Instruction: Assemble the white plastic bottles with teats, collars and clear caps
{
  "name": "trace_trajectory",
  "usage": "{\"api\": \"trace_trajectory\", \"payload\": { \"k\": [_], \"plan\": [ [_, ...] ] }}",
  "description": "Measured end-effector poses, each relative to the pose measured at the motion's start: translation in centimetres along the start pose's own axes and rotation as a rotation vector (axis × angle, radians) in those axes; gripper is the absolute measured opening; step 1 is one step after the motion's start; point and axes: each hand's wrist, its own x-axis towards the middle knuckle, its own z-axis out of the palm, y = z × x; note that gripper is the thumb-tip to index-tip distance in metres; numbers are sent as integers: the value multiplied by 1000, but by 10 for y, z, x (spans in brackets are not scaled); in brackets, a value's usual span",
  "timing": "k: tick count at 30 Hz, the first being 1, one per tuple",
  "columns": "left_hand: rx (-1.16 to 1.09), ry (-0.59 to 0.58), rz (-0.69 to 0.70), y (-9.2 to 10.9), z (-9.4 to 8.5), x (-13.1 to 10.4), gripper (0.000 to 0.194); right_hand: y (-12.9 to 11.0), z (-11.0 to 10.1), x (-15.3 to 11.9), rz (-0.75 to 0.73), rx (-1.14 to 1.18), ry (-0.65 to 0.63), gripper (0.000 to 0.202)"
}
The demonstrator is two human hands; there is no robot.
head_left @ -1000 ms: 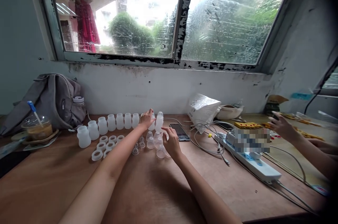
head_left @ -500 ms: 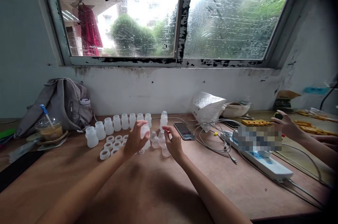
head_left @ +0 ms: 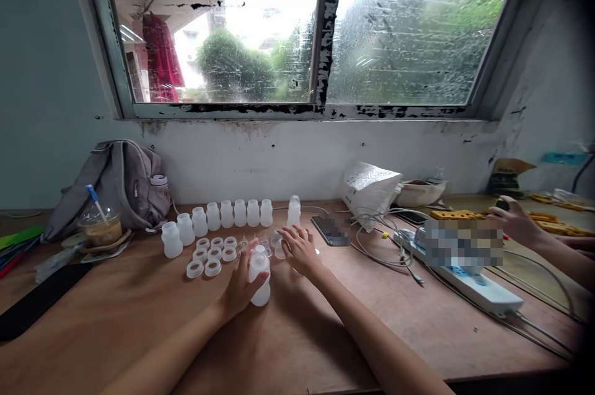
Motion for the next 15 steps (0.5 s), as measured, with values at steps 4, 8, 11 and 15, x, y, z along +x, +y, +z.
{"api": "trace_trajectory", "payload": {
  "k": [4,8,11,15],
  "plan": [
    [-15,-70,-52,-1,-1,1,45,0,12,2,-12,-88,-69,35],
    [-33,-68,-89,-2,0,3,33,-1,14,9,-48,-98,-108,37],
    [-35,-100,-113,0,0,3,30,1,14,14,-49,-96,-157,36],
    [-54,-67,-109,0,-1,3,27,4,15,15,-32,-108,-188,31]
  ]
}}
